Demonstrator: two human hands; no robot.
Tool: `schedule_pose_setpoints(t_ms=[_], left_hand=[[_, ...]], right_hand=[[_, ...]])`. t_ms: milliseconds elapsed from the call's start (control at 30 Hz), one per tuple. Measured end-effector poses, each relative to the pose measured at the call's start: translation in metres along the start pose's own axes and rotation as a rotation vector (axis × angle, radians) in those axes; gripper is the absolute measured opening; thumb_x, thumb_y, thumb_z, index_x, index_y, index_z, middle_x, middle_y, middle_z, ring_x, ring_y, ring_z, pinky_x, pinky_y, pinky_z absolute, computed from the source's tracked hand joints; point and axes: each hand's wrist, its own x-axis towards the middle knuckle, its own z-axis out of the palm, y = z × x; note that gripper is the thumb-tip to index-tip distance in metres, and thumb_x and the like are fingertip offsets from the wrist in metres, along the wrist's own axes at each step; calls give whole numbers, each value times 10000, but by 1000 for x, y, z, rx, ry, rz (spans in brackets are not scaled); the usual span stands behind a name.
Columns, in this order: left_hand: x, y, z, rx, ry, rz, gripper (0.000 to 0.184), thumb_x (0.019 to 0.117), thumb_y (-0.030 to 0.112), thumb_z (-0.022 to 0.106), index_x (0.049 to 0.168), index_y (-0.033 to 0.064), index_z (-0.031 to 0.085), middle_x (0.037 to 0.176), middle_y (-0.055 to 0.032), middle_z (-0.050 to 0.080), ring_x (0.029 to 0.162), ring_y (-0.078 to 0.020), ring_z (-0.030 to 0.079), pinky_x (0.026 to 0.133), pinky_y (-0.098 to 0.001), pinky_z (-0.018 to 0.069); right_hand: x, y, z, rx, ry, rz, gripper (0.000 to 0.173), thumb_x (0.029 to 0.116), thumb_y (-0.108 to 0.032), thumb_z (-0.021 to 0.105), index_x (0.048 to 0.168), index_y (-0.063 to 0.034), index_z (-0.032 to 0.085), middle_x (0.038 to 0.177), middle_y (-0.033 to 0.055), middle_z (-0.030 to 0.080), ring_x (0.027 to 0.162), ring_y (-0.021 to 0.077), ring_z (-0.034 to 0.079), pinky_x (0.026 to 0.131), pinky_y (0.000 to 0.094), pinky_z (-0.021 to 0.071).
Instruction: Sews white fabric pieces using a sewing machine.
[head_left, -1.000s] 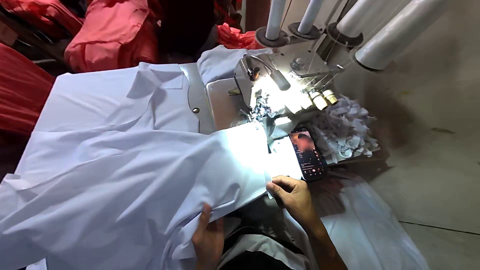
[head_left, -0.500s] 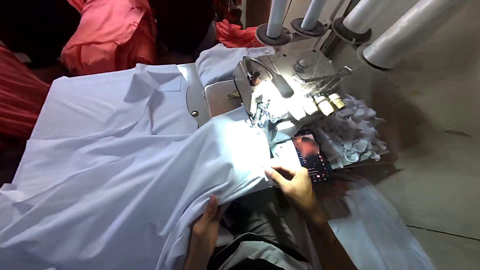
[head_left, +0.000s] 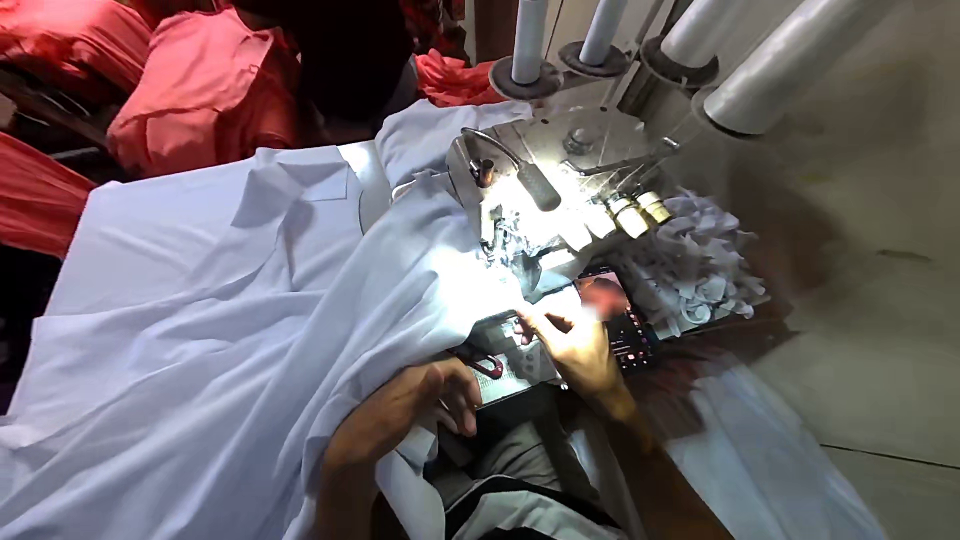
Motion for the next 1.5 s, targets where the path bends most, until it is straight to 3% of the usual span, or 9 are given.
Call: schedule_pose_setpoints(t_ms=[100, 233, 333, 400, 500, 767, 1000, 1333, 1500], left_hand=[[-5, 20, -6, 62, -153, 273, 645, 1074, 580, 313, 1164, 57, 680, 981, -62, 743, 866, -142, 729, 803, -317, 620], [6, 59, -22, 289, 576, 573, 286, 1060, 412, 509, 1057, 216, 718, 960, 79, 713, 883, -62, 688, 803, -258, 588], [29, 74, -67, 820, 933, 226, 462, 1042, 397, 534, 1387, 90, 532, 1365, -87, 602, 1268, -207, 586, 1037, -444, 518], [49, 79, -86, 855, 930, -97, 673, 1009, 513, 570, 1486, 65, 414, 1384, -190, 573, 1226, -317, 602, 983, -545, 513], [71, 84, -97, 723, 900, -245, 633, 962, 452, 687, 1390, 23, 506, 1166, -215, 674, 1021, -334, 671, 903, -561, 537], [22, 72, -124, 431, 1100, 326, 300, 1008, 364, 640, 1240, 174, 655, 1032, 46, 724, 871, -61, 709, 786, -308, 617], [-23, 63, -139, 163, 935, 731, 188, 956, 270, 682, 1143, 268, 702, 1010, 109, 748, 888, -14, 705, 799, -249, 607], [-25, 63, -132, 96, 984, 752, 77, 944, 275, 704, 1018, 281, 724, 895, 112, 761, 766, 1, 710, 707, -214, 609], [-27, 58, -137, 135, 972, 827, 110, 952, 261, 688, 1049, 298, 722, 943, 136, 758, 829, 12, 710, 766, -213, 608]], right_hand=[[-4, 10, -1, 67, -38, 2, 239, 1011, -169, 623, 845, -58, 754, 751, -30, 732, 655, 19, 674, 628, 183, 574], [-19, 27, 1, 128, -92, 49, 255, 1021, -179, 609, 845, -58, 747, 763, -19, 730, 673, 43, 683, 646, 208, 589], [-31, 39, 7, 90, -80, 23, 255, 1011, -203, 626, 838, -65, 753, 775, -20, 735, 695, 45, 693, 678, 222, 604], [-35, 44, 11, 35, -63, -46, 263, 1006, -212, 628, 818, -71, 748, 774, -20, 724, 710, 36, 685, 696, 217, 594], [-34, 42, 13, 1, -51, -86, 264, 1002, -206, 631, 802, -77, 745, 766, -19, 720, 709, 28, 681, 691, 206, 588], [-40, 31, 27, -413, -34, -131, 252, 983, -332, 634, 1004, -117, 763, 992, 28, 734, 932, 121, 697, 828, 330, 583], [-48, 11, 60, -862, -5, -284, 473, 874, -459, 674, 951, 6, 714, 893, 219, 648, 774, 383, 687, 577, 476, 567], [-60, 15, 70, -1004, -137, -408, 264, 904, -194, 592, 1028, 25, 672, 912, 172, 654, 808, 337, 680, 669, 413, 577], [-71, -7, 31, -933, -334, -204, 280, 994, -178, 528, 1090, 45, 668, 922, 192, 653, 778, 333, 699, 666, 436, 600]])
